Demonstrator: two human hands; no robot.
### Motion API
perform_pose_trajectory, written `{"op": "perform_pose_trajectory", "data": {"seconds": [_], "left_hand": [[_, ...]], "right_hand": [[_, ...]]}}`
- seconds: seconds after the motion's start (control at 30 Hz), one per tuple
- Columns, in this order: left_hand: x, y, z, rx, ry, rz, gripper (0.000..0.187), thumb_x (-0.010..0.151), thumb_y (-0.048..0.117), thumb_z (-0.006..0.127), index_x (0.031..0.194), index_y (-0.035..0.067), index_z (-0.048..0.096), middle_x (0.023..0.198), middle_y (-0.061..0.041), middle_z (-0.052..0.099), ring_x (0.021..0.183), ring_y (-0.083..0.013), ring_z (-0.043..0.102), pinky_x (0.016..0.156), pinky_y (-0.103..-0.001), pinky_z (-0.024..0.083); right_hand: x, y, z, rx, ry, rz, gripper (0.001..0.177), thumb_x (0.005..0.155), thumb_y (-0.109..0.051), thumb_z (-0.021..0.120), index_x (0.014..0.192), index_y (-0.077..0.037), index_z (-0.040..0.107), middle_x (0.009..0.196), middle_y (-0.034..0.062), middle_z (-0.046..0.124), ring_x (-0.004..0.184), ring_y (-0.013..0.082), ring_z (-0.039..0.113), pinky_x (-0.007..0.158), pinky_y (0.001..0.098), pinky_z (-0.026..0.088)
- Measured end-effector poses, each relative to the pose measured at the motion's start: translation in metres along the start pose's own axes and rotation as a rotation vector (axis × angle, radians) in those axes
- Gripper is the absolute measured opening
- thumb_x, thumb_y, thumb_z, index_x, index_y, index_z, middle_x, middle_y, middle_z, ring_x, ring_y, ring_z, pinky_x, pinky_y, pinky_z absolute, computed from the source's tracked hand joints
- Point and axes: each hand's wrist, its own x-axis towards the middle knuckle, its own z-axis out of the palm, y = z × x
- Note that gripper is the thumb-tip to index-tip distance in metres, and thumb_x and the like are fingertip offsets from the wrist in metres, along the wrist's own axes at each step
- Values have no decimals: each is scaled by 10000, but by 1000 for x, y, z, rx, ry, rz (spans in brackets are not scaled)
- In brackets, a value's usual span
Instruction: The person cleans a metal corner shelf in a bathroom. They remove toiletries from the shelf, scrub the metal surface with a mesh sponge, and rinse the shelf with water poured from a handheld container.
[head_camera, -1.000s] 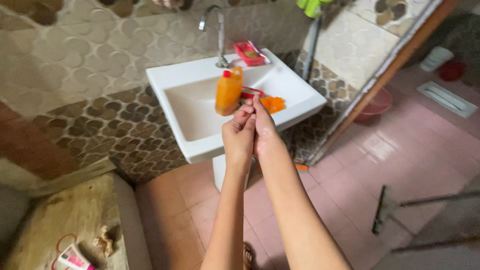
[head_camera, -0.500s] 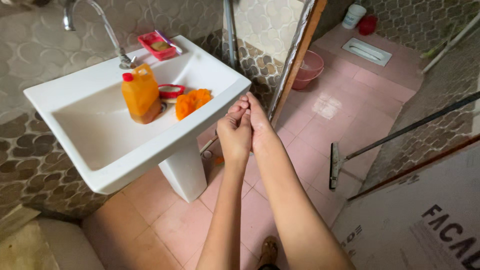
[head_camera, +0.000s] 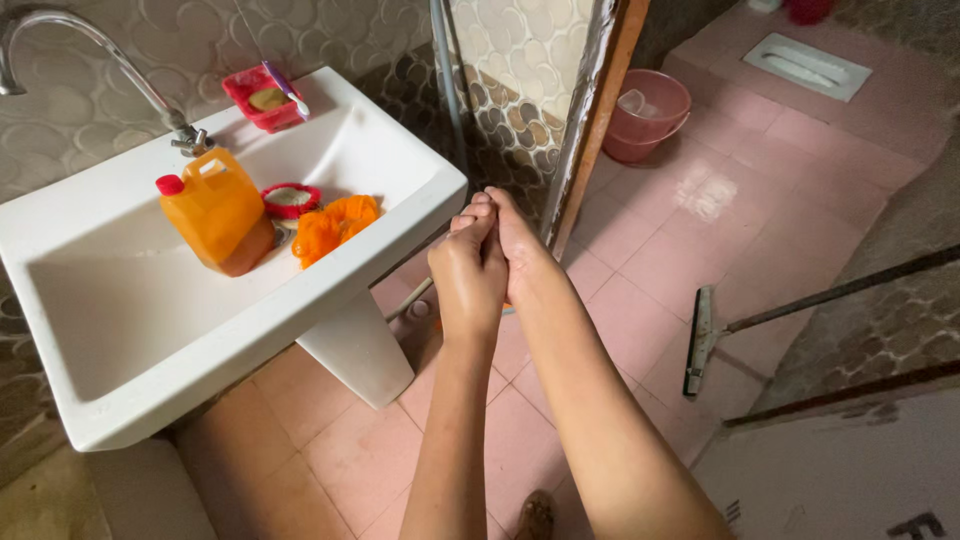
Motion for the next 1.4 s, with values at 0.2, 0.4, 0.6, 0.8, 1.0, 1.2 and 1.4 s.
{"op": "perform_pose_trajectory", "data": {"seconds": [0.2,0.4,0.6,0.8,1.0,1.2,1.4], "left_hand": [[12,8,10,91,-17,41,169,885,-33,631,1010,-17,744,871,-272,674,759,-400,702,674,-411,565],[24,2,53,185,-84,144,250,868,-35,613,1078,13,742,822,-261,666,687,-395,686,605,-448,543],[43,-8,128,249,-215,242,75,893,46,645,937,16,697,779,-241,665,678,-408,673,586,-480,533],[74,13,214,50,-301,139,123,855,129,667,873,24,730,807,-243,684,753,-434,682,676,-511,536],[108,28,307,-233,-591,-84,344,1008,311,537,1235,82,660,1174,-231,685,1095,-396,654,924,-467,503],[92,33,380,-859,-1002,-462,614,1030,434,348,1581,170,295,1626,-68,362,1508,-232,332,1194,-368,284],[76,54,456,-895,-1206,-596,638,1014,500,376,1543,145,410,1568,-56,451,1446,-212,397,1165,-358,307]], "right_hand": [[8,-17,8,-25,-21,24,284,1009,-241,562,766,-127,466,639,-6,471,638,154,502,615,270,483],[19,-61,-5,-244,81,-120,197,967,-225,538,805,-117,511,640,13,489,631,179,527,586,303,482],[25,-127,-33,-511,340,-328,140,939,-220,579,931,-81,598,782,46,613,756,185,615,699,329,534],[36,-214,-54,-664,264,-625,224,948,-244,601,1046,-44,631,954,65,668,887,185,643,766,356,538],[25,-276,-53,-600,261,-846,313,952,-290,600,1172,-68,588,1059,106,650,971,225,641,825,371,546],[2,-323,-73,-470,448,-768,604,880,-426,658,1375,-106,527,1313,113,593,1229,238,539,1045,370,418],[-12,-380,-104,-487,609,-895,780,816,-488,655,1482,-143,437,1457,130,509,1352,281,466,1096,439,377]]}}
